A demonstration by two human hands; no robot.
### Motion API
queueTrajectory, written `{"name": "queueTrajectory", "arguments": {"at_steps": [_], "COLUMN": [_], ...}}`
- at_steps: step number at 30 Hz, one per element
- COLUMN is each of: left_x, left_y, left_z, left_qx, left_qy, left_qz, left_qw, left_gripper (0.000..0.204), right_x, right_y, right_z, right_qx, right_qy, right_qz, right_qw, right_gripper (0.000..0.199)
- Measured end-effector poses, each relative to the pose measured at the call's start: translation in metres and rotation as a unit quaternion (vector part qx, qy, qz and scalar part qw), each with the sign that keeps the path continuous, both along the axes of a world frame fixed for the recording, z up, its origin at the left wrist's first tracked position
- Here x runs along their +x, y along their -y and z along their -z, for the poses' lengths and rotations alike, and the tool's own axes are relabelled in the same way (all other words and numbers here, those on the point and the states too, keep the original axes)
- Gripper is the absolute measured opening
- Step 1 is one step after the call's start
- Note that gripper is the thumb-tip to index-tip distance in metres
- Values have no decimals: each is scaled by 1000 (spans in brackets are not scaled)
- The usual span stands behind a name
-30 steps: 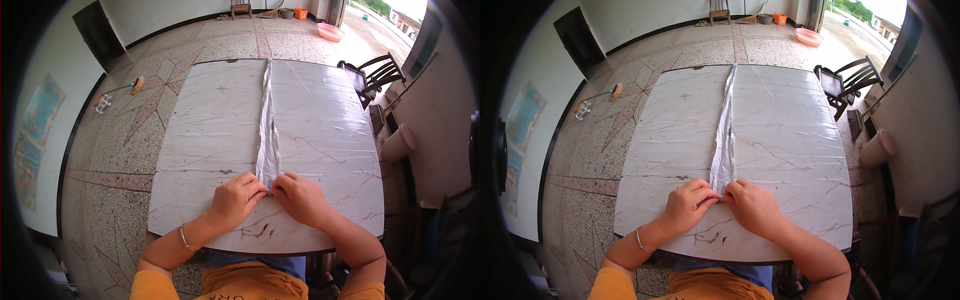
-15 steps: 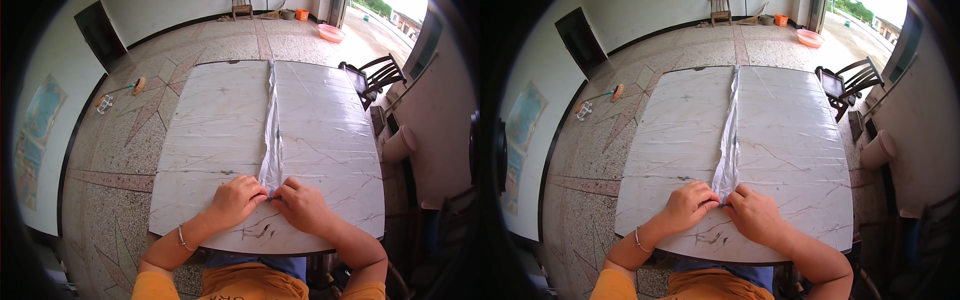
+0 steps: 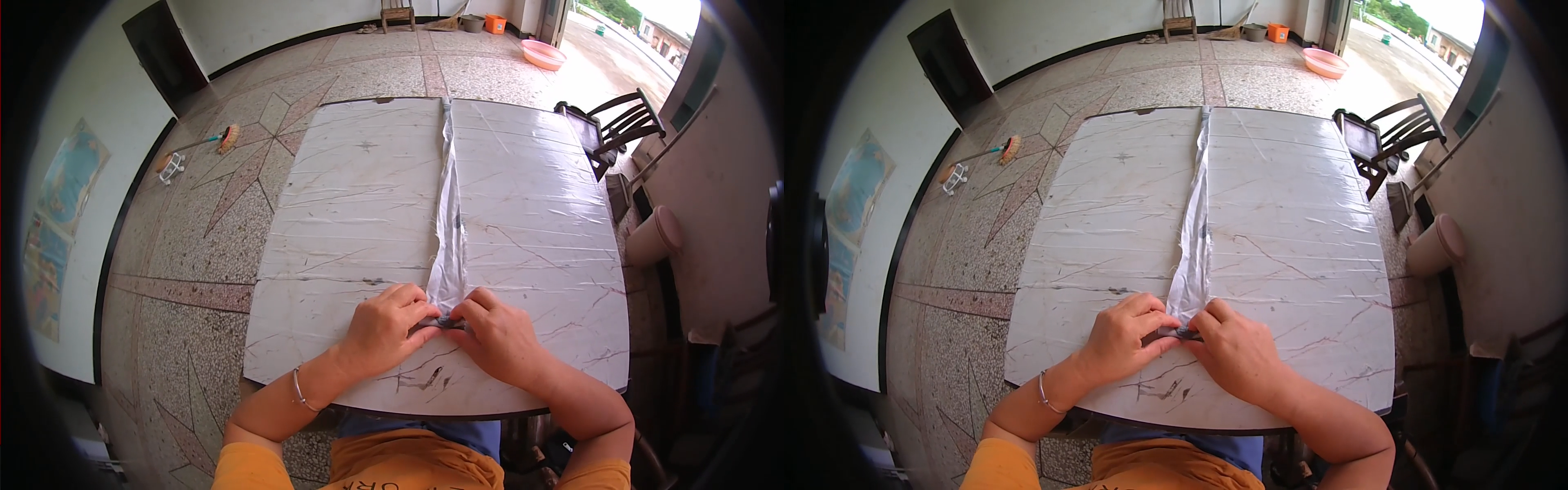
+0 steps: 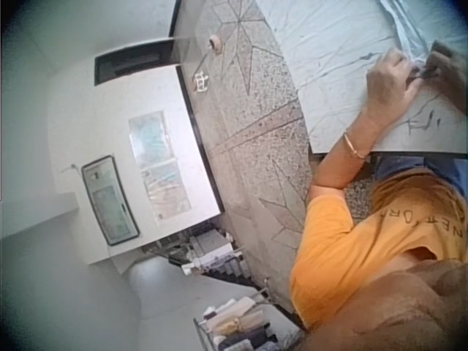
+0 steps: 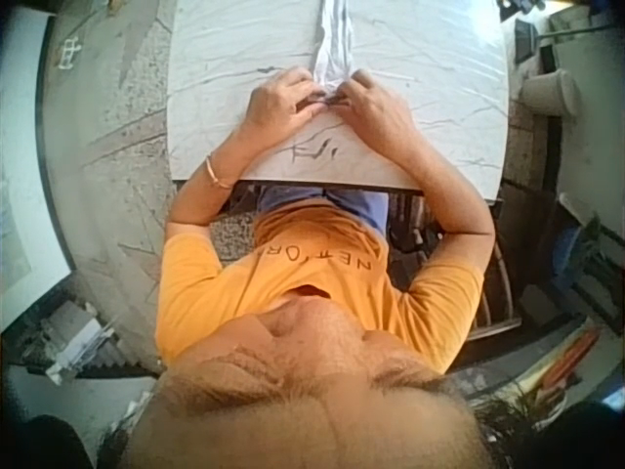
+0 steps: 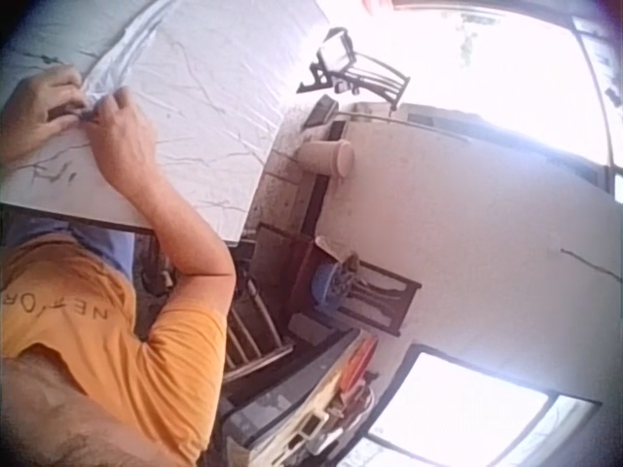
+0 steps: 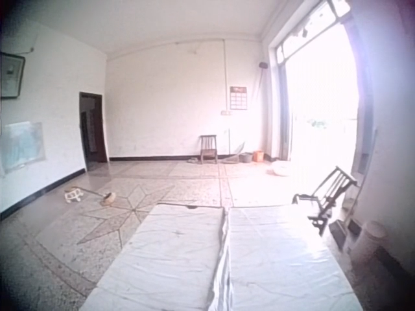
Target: Folding and flattening long strips of grey fabric on a table.
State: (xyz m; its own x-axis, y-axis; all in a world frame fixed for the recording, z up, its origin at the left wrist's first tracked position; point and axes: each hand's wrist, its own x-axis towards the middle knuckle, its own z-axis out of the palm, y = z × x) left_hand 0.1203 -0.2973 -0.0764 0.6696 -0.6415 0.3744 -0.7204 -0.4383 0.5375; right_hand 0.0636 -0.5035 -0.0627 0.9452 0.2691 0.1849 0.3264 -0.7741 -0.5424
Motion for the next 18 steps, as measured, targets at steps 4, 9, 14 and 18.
{"name": "queueTrajectory", "arguments": {"at_steps": [4,9,14,18], "left_x": [-2,-2,-2,-3], "left_y": [5,5,3,3], "left_z": [-2,-2,-2,-1], "left_qx": [15,18,22,15], "left_qy": [5,-4,-11,-15], "left_qz": [0,-10,-16,-22], "left_qw": [1000,1000,1000,1000], "left_gripper": [26,25,24,22], "right_x": [-2,-1,-1,-1], "right_y": [4,2,5,5], "right_z": [0,4,-3,-4], "right_qx": [2,-37,-20,-17], "right_qy": [13,3,4,-6], "right_qz": [5,41,18,16], "right_qw": [1000,998,1000,1000], "right_gripper": [11,11,12,13]}}
